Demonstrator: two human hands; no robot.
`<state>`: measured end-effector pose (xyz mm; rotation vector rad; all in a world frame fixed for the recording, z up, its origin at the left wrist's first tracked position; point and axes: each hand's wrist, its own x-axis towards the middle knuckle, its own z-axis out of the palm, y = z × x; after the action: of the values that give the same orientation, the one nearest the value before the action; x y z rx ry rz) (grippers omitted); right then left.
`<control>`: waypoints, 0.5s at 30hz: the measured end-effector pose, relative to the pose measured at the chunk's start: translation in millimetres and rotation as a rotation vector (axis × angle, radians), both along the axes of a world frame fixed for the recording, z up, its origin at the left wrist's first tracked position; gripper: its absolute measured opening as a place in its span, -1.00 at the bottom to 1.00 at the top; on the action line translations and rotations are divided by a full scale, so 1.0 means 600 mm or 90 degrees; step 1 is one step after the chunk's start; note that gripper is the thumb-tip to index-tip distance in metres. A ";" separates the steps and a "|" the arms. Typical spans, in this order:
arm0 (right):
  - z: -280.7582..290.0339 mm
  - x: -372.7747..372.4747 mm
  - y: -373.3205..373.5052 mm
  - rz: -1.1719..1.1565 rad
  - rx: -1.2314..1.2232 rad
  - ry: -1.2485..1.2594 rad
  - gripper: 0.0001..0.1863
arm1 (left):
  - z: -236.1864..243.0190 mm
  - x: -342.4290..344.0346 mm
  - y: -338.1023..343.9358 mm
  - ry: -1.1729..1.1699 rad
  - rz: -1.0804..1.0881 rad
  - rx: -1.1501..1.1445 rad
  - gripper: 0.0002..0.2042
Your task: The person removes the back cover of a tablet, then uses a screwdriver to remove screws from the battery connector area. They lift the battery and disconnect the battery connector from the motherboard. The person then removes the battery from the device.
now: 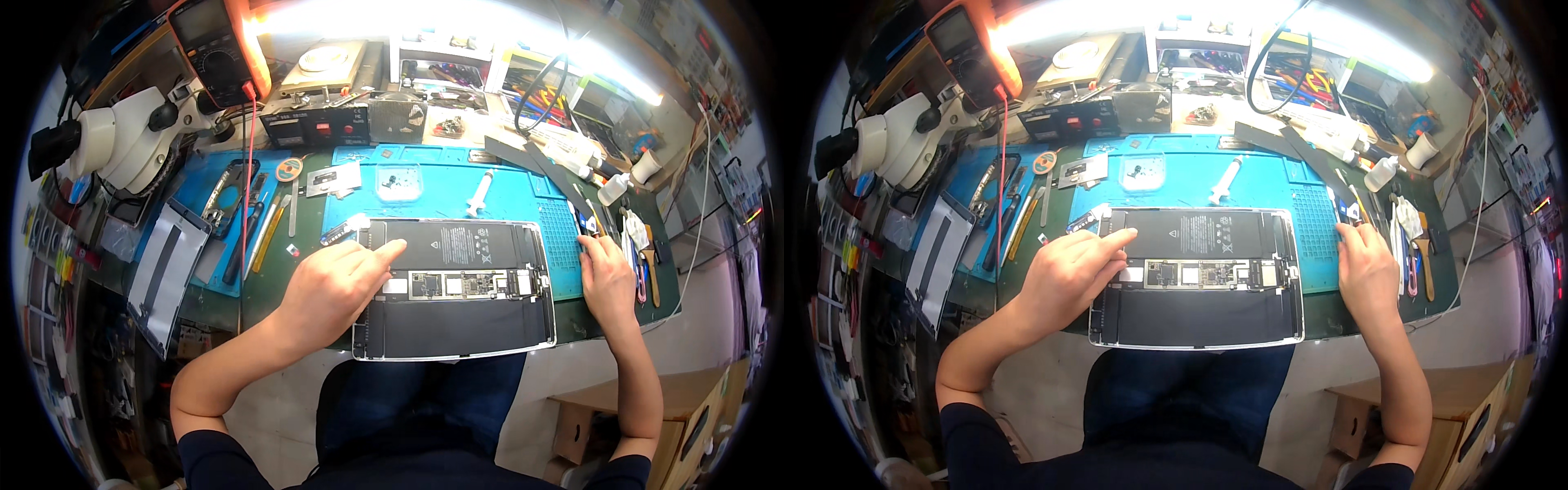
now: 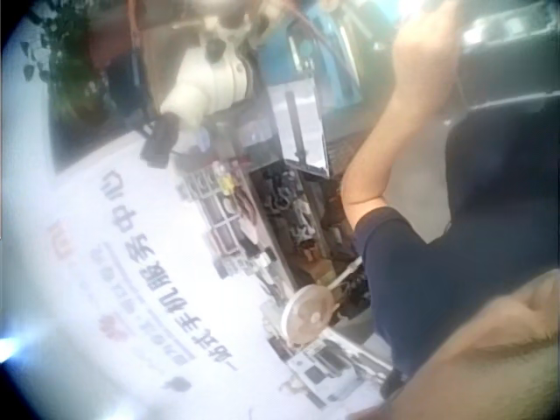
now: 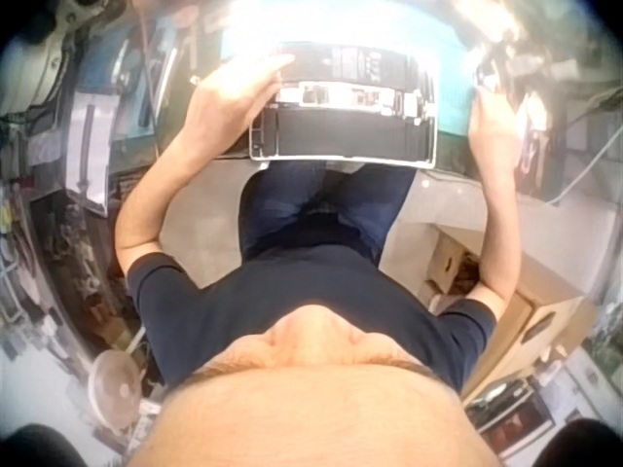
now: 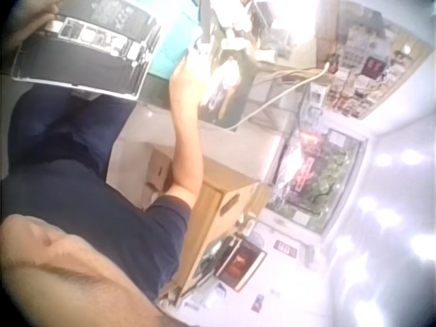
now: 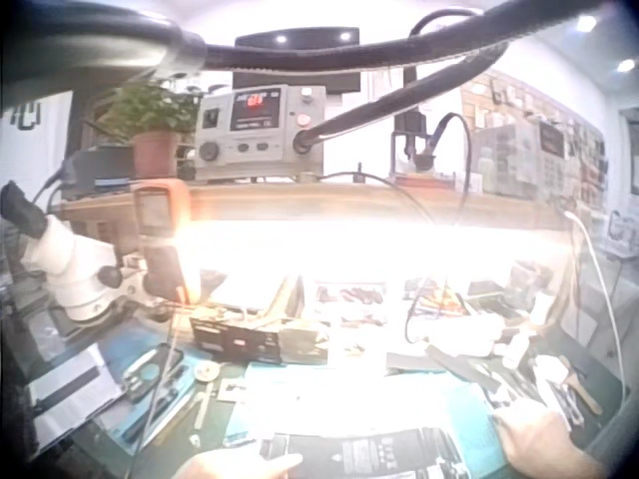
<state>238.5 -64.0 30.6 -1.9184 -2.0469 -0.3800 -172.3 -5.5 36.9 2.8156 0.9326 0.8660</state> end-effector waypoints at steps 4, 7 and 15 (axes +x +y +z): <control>-0.009 -0.001 0.000 0.012 0.032 -0.016 -0.75 | 0.001 0.005 -0.002 0.060 0.004 0.057 -0.53; -0.012 -0.003 0.000 0.012 0.046 -0.020 -0.76 | 0.003 0.006 -0.002 0.081 0.003 0.068 -0.50; -0.018 -0.006 -0.002 0.014 0.071 -0.018 -0.75 | -0.002 0.005 -0.003 0.069 0.004 0.070 -0.51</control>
<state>234.8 -65.3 19.6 -1.8332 -2.0180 -0.5063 -169.4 -7.5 36.0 2.9821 0.9337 0.7956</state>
